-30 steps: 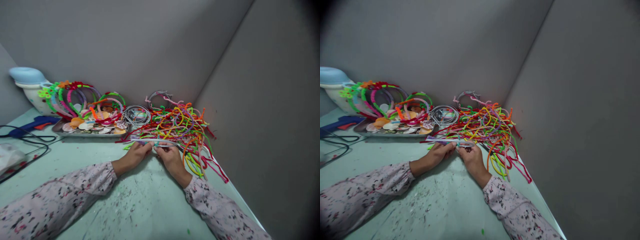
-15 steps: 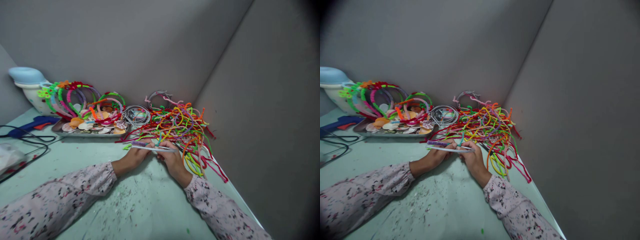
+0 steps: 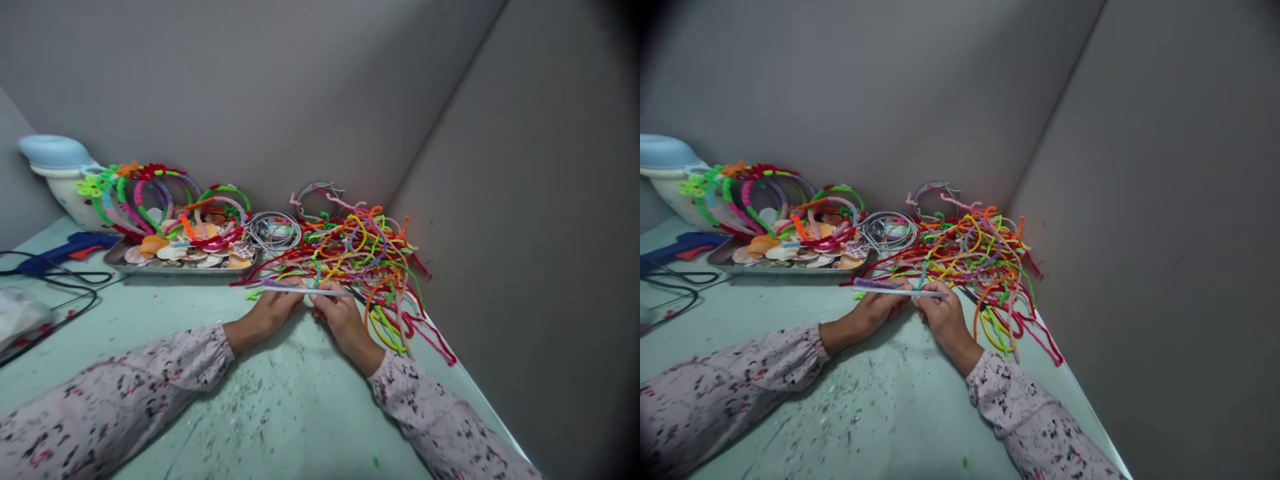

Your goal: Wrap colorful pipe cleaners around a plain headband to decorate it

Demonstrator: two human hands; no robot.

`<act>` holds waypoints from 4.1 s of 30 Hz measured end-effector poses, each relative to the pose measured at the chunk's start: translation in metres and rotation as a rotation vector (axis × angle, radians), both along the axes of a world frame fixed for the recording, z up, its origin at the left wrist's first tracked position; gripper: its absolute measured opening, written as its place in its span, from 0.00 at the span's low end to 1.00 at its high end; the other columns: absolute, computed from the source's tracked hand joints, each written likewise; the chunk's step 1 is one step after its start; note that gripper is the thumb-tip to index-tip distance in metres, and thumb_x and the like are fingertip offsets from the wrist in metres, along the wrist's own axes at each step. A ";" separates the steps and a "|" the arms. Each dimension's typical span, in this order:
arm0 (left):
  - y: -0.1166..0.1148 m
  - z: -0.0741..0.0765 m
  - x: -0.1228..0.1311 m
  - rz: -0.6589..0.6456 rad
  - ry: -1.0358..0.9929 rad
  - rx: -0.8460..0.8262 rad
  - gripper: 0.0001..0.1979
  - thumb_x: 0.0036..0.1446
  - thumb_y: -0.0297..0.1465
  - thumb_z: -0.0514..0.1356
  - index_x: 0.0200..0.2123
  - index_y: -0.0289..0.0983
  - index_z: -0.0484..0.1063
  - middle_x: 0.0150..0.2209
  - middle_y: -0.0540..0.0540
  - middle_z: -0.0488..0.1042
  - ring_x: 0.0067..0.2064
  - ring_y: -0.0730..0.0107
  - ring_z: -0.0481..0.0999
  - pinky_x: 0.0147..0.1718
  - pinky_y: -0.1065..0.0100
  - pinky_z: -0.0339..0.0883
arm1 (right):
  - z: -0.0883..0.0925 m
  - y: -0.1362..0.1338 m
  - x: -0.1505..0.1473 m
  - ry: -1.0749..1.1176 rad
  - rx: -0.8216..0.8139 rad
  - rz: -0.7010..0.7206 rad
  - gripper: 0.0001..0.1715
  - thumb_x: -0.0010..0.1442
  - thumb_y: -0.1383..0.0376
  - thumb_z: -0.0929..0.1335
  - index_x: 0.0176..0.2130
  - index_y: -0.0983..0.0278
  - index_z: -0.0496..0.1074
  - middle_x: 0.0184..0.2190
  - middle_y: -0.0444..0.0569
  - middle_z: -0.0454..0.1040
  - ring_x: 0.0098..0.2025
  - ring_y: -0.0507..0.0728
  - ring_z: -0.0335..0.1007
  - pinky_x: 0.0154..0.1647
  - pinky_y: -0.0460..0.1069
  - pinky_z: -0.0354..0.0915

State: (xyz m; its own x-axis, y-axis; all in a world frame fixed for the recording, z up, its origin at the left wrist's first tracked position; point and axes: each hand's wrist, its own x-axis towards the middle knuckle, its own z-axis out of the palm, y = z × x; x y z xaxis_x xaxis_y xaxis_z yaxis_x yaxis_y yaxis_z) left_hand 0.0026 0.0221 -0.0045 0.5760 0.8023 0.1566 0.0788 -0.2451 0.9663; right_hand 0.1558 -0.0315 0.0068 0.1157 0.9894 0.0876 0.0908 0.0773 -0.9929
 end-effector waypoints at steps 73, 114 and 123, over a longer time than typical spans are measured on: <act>-0.003 0.004 -0.001 0.066 -0.035 -0.016 0.13 0.58 0.36 0.52 0.23 0.36 0.62 0.20 0.54 0.58 0.23 0.76 0.57 0.22 0.71 0.50 | -0.003 -0.002 0.001 -0.432 0.425 -0.082 0.08 0.58 0.68 0.66 0.39 0.62 0.73 0.37 0.49 0.72 0.40 0.56 0.69 0.43 0.51 0.66; -0.013 0.016 -0.001 0.064 -0.004 0.084 0.15 0.63 0.38 0.49 0.26 0.38 0.61 0.22 0.52 0.57 0.25 0.72 0.58 0.25 0.68 0.51 | 0.001 -0.008 0.000 -0.512 0.438 -0.140 0.07 0.62 0.65 0.63 0.36 0.62 0.71 0.33 0.48 0.69 0.36 0.55 0.67 0.38 0.49 0.64; -0.014 0.020 0.000 0.081 -0.017 0.184 0.13 0.61 0.36 0.50 0.26 0.38 0.61 0.25 0.51 0.61 0.29 0.70 0.60 0.29 0.67 0.56 | 0.003 -0.007 0.003 -0.446 0.327 -0.113 0.11 0.62 0.63 0.63 0.33 0.63 0.72 0.30 0.47 0.71 0.34 0.55 0.68 0.37 0.49 0.62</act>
State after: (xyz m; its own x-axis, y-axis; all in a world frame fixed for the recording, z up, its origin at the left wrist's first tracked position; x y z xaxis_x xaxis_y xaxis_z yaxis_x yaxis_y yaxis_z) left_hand 0.0021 0.0076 0.0156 0.5065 0.8032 0.3138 0.0895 -0.4109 0.9073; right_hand 0.1590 -0.0382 0.0101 0.1011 0.8860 0.4524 0.5218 0.3400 -0.7824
